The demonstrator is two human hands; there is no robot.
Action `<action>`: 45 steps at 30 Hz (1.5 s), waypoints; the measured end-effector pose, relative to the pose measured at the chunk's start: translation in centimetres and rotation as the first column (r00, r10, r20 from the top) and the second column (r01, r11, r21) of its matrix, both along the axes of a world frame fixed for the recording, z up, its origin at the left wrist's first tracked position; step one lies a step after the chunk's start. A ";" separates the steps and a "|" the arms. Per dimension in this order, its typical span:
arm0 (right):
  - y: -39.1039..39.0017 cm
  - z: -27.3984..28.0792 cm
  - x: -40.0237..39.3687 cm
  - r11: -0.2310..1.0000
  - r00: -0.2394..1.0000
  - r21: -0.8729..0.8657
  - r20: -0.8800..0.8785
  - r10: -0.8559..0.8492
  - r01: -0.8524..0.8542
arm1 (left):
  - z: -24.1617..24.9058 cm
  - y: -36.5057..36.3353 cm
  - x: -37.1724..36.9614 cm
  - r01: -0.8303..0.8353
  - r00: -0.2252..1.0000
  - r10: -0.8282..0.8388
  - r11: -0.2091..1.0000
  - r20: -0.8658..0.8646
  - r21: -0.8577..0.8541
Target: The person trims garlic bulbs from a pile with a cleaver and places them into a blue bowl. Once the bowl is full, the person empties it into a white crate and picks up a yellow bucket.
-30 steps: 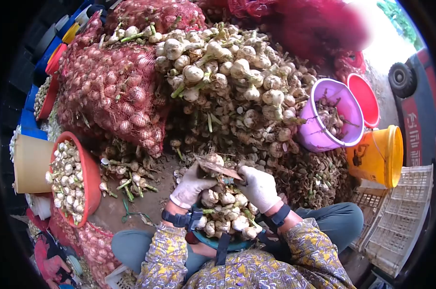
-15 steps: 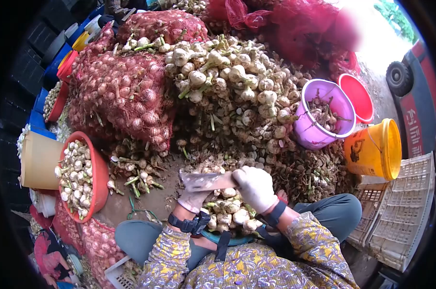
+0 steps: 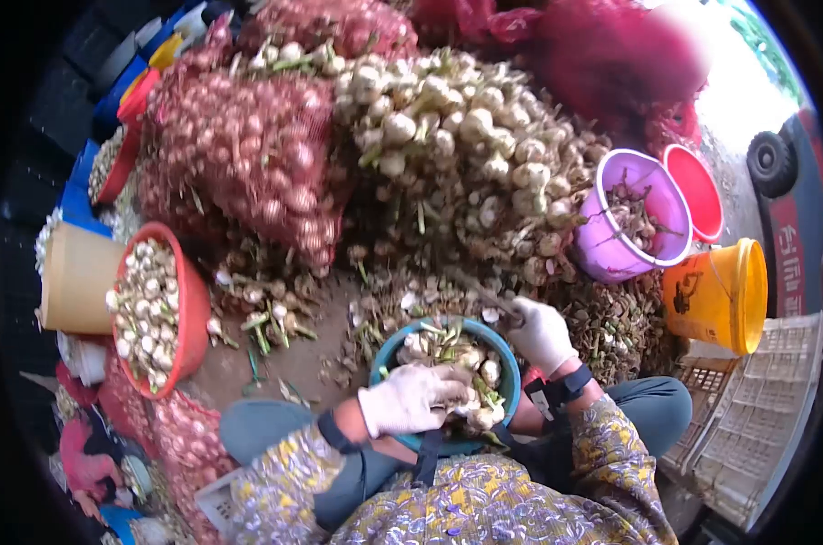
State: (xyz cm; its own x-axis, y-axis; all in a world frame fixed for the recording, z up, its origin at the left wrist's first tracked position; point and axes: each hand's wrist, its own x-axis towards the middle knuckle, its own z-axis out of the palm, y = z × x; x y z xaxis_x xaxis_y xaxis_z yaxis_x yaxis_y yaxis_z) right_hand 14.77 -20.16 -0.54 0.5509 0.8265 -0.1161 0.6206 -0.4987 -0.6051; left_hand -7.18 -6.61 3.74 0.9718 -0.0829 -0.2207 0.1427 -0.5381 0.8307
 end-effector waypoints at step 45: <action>3.5 1.0 -3.7 0.993 0.988 0.041 0.114 0.103 -0.108 | -5.6 5.8 2.7 -0.759 0.635 0.766 0.595 -0.097 -0.266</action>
State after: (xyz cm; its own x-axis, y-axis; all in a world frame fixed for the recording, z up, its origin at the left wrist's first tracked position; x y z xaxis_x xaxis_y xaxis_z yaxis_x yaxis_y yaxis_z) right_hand 11.09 -16.67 0.49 0.4676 0.8838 -0.0184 0.7333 -0.3994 -0.5503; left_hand -4.47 -0.80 -1.86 0.7121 0.6420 -0.2843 0.3776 -0.0088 0.9259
